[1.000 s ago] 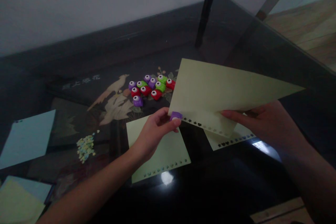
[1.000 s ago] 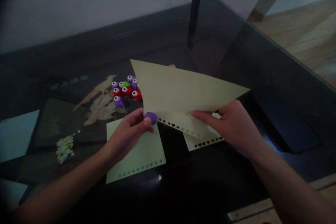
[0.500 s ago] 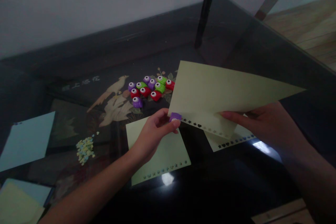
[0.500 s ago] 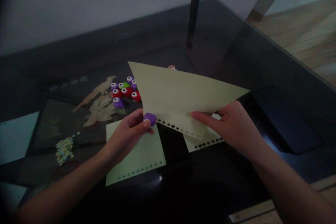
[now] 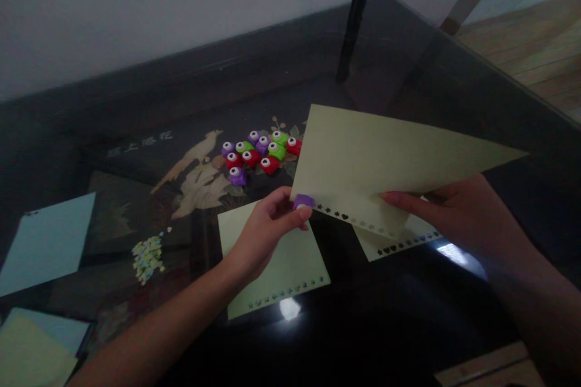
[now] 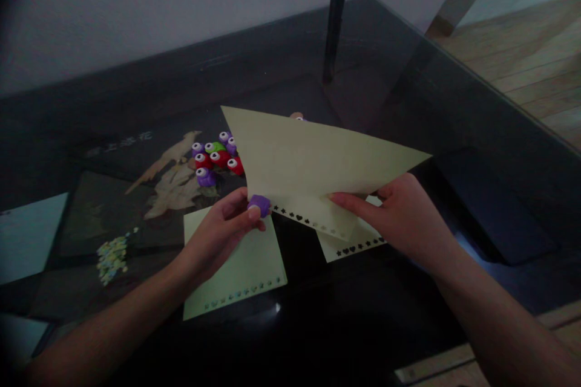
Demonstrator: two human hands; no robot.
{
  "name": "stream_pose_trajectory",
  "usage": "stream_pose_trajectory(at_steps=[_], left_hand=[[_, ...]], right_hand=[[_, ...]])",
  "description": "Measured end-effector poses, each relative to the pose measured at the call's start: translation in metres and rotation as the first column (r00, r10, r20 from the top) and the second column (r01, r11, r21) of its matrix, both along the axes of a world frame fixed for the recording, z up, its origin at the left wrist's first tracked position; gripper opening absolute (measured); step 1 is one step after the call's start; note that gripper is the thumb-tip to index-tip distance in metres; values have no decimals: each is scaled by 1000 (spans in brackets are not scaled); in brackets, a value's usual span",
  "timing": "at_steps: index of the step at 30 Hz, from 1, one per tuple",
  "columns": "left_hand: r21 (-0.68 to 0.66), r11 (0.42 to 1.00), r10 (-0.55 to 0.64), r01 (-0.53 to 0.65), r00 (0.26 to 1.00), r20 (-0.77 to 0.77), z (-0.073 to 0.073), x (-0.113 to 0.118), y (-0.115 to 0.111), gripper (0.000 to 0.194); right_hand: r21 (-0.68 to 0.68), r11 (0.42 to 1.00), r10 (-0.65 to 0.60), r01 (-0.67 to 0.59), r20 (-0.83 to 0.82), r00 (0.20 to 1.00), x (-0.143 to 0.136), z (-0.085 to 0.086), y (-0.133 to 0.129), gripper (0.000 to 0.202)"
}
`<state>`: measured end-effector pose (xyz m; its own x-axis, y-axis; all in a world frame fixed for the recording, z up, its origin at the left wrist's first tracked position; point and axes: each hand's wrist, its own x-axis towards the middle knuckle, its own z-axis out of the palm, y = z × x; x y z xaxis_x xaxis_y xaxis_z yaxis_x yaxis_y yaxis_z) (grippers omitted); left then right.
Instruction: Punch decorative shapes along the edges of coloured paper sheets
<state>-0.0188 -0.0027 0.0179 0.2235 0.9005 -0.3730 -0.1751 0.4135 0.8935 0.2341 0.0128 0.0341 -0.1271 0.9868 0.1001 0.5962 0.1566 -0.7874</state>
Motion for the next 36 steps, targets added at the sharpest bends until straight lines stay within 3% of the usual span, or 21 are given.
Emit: stream_pose_trajectory(at_steps=[11, 36], left_hand=[[11, 1000, -22, 22, 1000, 19, -5, -2, -1, 19], [3, 1000, -2, 2, 999, 35, -2, -1, 0, 22]], right_hand=[[-8, 1000, 7, -7, -23, 1000, 0, 0, 1, 13], [18, 1000, 22, -22, -4, 1000, 3, -3, 1, 14]])
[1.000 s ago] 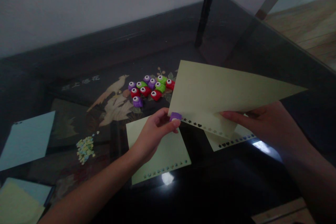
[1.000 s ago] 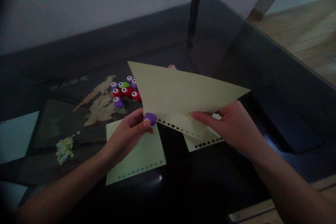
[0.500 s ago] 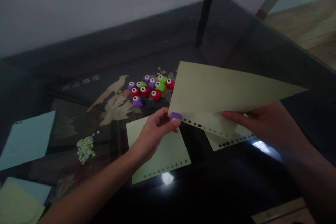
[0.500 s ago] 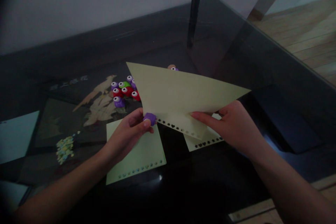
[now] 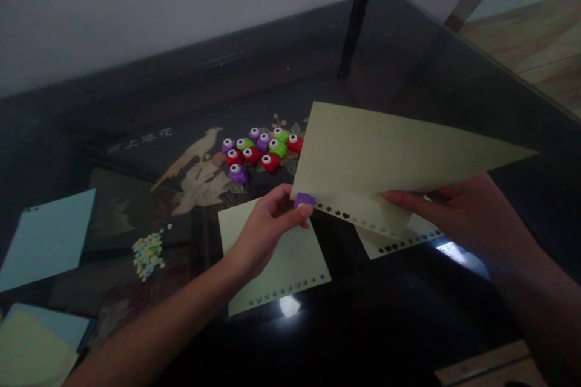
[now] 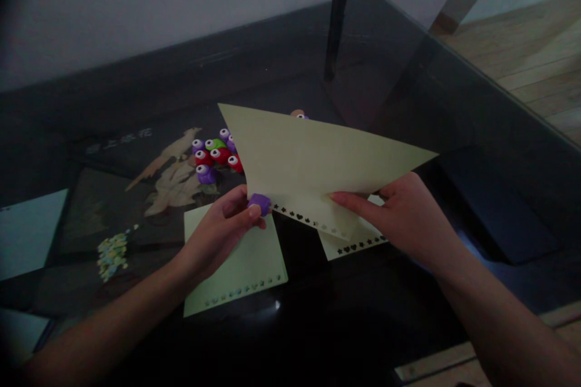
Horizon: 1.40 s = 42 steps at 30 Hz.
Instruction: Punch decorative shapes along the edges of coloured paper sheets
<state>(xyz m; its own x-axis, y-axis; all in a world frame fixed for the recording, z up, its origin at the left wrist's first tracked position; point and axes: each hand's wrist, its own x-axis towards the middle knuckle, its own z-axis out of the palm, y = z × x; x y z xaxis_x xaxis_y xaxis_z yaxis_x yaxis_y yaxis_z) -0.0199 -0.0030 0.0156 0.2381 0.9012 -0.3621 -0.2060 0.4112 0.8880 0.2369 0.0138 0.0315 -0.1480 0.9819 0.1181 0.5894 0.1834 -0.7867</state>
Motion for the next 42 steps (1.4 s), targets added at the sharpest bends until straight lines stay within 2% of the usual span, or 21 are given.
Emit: stream_pose_trajectory(at_steps=[11, 25, 42], left_hand=[[7, 1000, 13, -13, 1000, 10, -2, 0, -1, 23], [10, 1000, 16, -16, 1000, 16, -1, 1, -1, 22], [8, 999, 34, -34, 999, 1, -1, 1, -1, 21]], right_hand=[[33, 999, 30, -30, -3, 1000, 3, -3, -2, 15], [65, 997, 46, -47, 18, 999, -2, 4, 0, 11], [61, 998, 27, -29, 40, 999, -3, 6, -1, 12]])
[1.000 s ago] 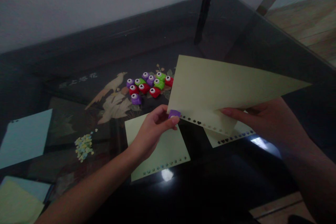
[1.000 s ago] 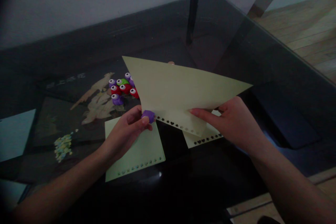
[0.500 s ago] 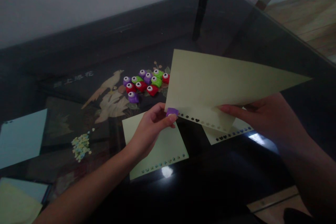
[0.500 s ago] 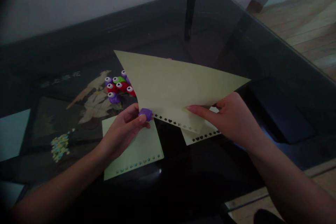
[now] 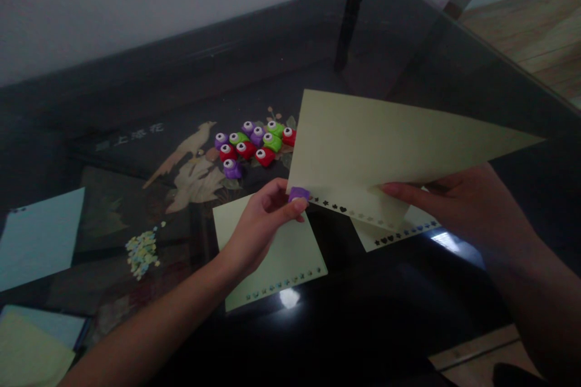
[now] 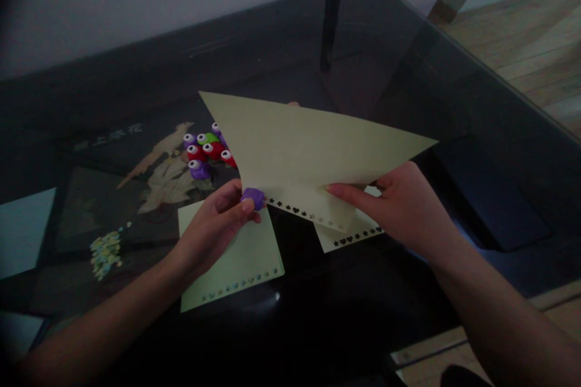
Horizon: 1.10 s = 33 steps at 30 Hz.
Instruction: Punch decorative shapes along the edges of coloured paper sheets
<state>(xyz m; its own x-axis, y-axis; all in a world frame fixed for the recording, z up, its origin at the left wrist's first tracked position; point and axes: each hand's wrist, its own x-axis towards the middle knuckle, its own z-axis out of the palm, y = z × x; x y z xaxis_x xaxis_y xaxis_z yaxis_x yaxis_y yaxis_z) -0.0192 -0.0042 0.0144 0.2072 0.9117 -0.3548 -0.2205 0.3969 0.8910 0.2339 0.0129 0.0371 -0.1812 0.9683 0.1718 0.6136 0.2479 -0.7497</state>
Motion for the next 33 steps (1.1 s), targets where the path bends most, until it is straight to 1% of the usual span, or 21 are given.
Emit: stream_pose_trajectory(at_steps=[4, 10, 16, 21, 25, 33], left_hand=[[9, 1000, -11, 10, 1000, 11, -1, -1, 0, 20], [11, 1000, -15, 15, 1000, 16, -1, -1, 0, 21], [8, 1000, -12, 12, 1000, 12, -1, -1, 0, 21], [4, 1000, -12, 12, 1000, 16, -1, -1, 0, 20], [10, 1000, -17, 16, 1000, 8, -1, -1, -1, 20], [9, 1000, -26, 26, 1000, 10, -1, -1, -1, 20]], right_hand=[[-22, 1000, -17, 17, -7, 1000, 2, -2, 0, 14], [-38, 999, -10, 10, -15, 1000, 3, -3, -1, 17], [-31, 999, -18, 17, -6, 1000, 1, 0, 1, 15], [-27, 1000, -1, 0, -15, 1000, 3, -2, 0, 15], [-39, 999, -11, 10, -19, 1000, 4, -2, -1, 17], [-32, 999, 3, -4, -19, 1000, 2, -1, 0, 14]])
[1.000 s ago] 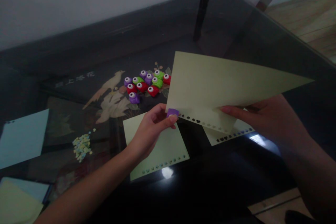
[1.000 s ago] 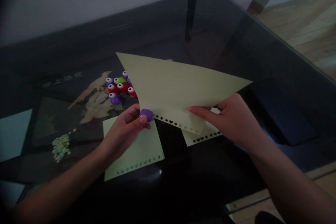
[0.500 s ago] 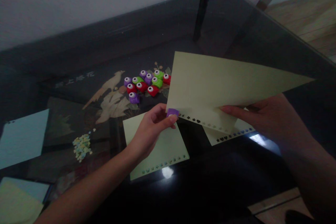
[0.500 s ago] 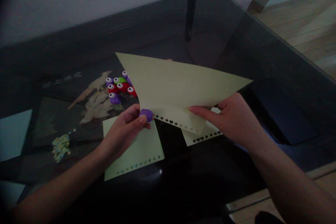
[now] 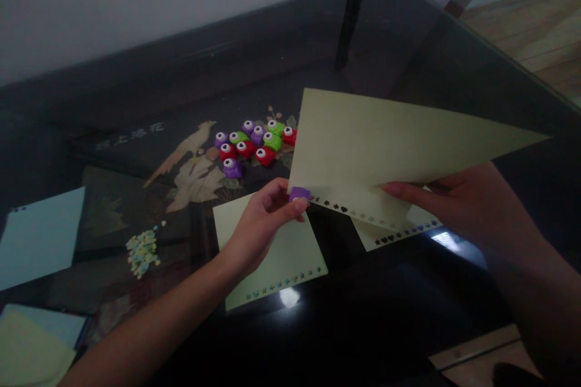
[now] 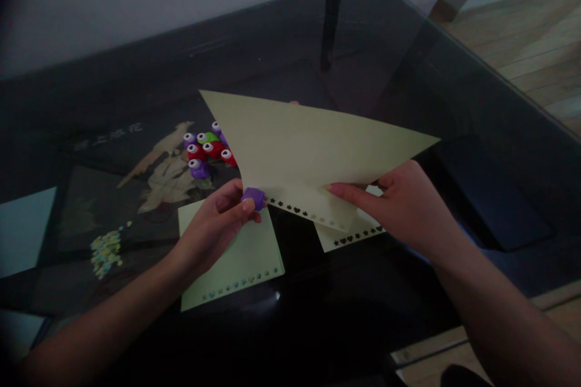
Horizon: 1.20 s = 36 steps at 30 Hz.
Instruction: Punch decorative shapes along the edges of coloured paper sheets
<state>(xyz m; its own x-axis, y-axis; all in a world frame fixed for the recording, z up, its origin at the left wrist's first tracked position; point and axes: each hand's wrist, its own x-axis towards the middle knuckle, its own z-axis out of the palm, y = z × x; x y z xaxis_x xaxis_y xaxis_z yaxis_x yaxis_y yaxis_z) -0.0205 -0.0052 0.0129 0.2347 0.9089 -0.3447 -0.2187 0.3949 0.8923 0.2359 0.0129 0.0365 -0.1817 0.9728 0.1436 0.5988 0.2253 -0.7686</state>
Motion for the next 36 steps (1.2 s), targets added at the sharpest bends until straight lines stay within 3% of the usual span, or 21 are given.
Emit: stream_pose_trajectory(at_steps=[31, 36], left_hand=[[23, 1000, -3, 3, 1000, -23, -1, 0, -1, 19], [38, 999, 6, -5, 999, -40, 0, 3, -3, 18]], right_hand=[[58, 998, 0, -4, 81, 997, 2, 5, -3, 13], [96, 995, -11, -1, 121, 993, -2, 12, -5, 15]])
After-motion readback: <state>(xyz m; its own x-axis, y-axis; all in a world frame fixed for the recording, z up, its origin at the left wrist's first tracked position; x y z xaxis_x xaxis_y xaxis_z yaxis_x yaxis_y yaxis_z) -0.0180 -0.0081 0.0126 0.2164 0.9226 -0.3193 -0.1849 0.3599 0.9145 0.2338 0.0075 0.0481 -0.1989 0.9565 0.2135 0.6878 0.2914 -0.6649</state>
